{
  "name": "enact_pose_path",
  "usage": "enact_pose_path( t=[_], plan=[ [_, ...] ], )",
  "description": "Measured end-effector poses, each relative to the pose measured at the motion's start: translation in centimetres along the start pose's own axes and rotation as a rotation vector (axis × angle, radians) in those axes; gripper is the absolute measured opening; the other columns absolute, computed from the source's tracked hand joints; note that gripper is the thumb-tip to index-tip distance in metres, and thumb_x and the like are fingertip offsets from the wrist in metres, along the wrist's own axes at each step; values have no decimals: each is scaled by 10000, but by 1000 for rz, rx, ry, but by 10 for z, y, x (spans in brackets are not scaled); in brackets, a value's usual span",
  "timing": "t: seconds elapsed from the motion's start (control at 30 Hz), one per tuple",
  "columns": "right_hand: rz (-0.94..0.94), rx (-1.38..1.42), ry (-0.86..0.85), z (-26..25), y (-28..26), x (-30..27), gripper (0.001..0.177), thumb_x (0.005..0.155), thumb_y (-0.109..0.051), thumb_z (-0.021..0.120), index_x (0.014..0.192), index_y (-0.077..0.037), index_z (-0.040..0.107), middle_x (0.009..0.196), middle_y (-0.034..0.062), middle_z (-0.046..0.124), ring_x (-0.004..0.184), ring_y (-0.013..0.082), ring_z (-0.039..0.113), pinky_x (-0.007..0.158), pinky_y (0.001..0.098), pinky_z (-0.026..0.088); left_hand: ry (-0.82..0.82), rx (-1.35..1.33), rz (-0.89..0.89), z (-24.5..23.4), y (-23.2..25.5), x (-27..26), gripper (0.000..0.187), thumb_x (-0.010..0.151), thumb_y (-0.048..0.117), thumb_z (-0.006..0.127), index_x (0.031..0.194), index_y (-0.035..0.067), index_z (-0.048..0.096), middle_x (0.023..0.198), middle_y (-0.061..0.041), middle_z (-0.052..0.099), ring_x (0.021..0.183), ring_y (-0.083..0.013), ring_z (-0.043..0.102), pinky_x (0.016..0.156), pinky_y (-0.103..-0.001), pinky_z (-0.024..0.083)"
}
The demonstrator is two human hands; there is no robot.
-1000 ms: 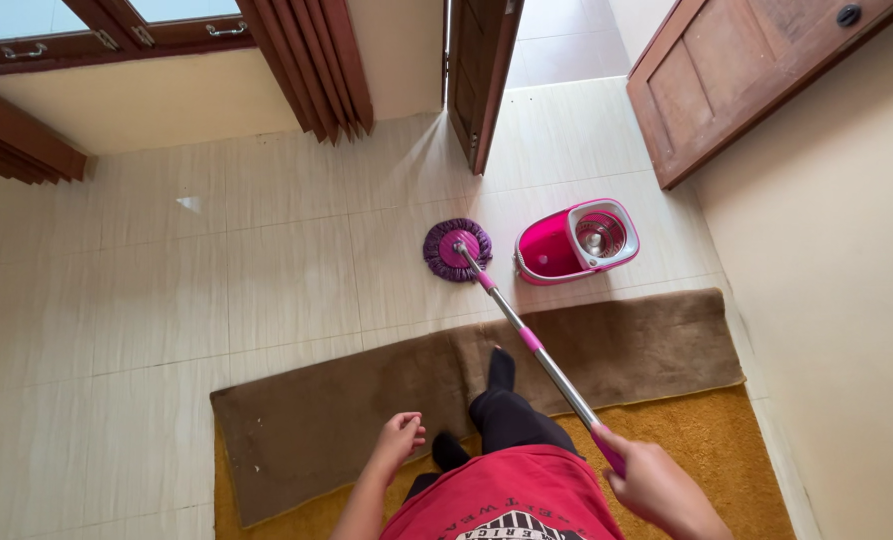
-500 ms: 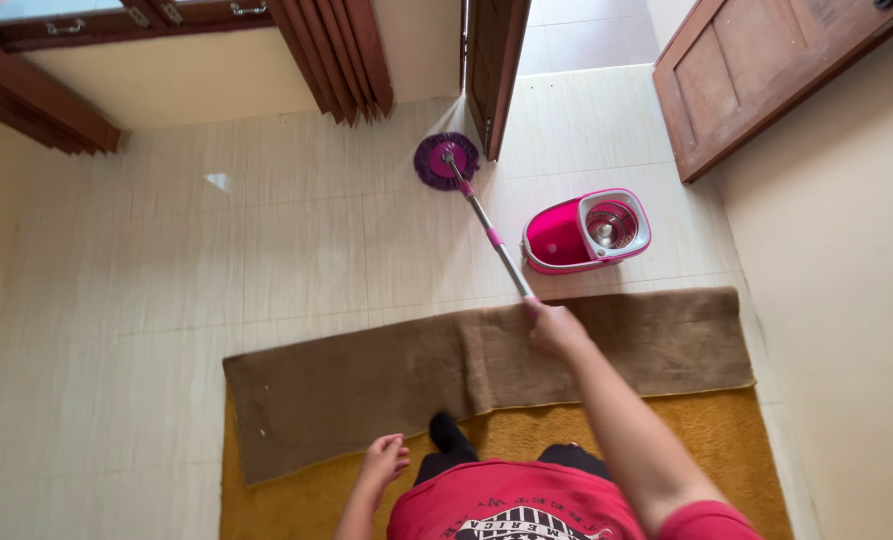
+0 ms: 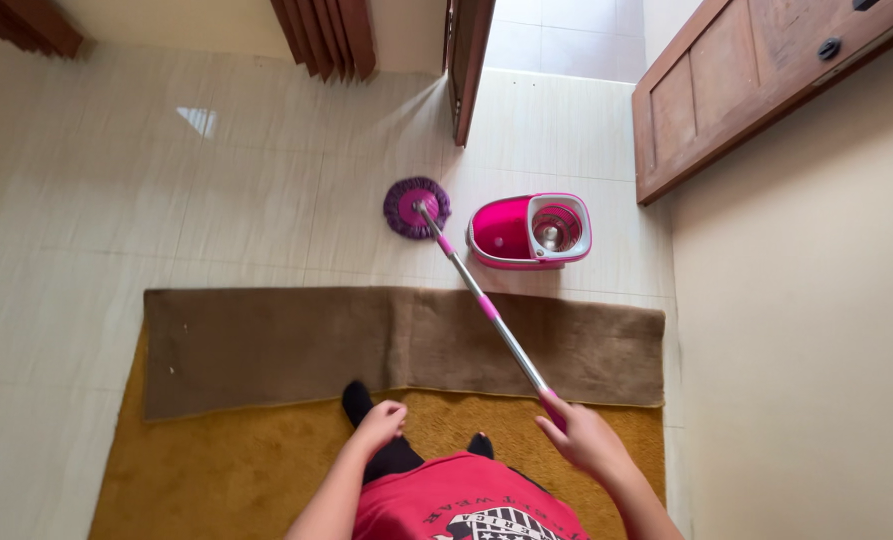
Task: The person mops a tiled floor using a spin mop and a pink bucket, moving a brown mat aside during the process.
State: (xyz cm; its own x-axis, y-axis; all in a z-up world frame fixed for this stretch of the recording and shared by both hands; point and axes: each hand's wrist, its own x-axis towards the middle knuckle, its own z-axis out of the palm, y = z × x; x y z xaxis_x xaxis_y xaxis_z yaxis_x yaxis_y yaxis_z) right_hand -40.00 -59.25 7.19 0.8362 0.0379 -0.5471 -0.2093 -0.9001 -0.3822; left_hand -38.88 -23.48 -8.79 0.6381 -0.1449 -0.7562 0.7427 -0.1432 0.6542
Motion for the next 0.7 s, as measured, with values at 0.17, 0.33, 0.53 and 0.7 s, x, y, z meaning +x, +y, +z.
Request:
enact_pose_path(
  t=[0.17, 0.33, 0.53, 0.7],
  plan=[
    [348, 139, -71, 10, 55, -66, 696, 926, -428, 634, 1566, -301, 394, 1078, 134, 793, 899, 245, 821, 855, 368, 638, 46, 346, 199, 55, 23, 17, 343, 953, 320, 664, 1185, 71, 707, 1025, -71, 753, 929, -177, 712, 815, -331, 566],
    [195, 161, 16, 42, 83, -51, 607, 912, -406, 692, 1477, -255, 530, 1021, 145, 798, 891, 226, 783, 829, 361, 587, 63, 302, 95, 67, 31, 23, 353, 946, 321, 647, 1202, 84, 702, 1049, -58, 761, 914, -188, 720, 807, -343, 572],
    [322, 187, -54, 8, 16, 19, 554, 969, -357, 610, 1513, -289, 530, 869, 140, 816, 687, 233, 699, 683, 411, 571, 65, 63, 58, 22, 11, 0, 342, 978, 303, 630, 1210, 55, 665, 1002, -65, 740, 753, -155, 664, 709, -322, 565],
    [151, 218, 85, 20, -43, 137, 544, 969, -350, 628, 1498, -266, 532, 899, 192, 766, 711, 252, 721, 704, 406, 558, 146, -25, -15, -44, -9, -27, 335, 991, 306, 636, 1191, 44, 698, 986, -78, 736, 762, -129, 664, 720, -295, 580]
  ],
)
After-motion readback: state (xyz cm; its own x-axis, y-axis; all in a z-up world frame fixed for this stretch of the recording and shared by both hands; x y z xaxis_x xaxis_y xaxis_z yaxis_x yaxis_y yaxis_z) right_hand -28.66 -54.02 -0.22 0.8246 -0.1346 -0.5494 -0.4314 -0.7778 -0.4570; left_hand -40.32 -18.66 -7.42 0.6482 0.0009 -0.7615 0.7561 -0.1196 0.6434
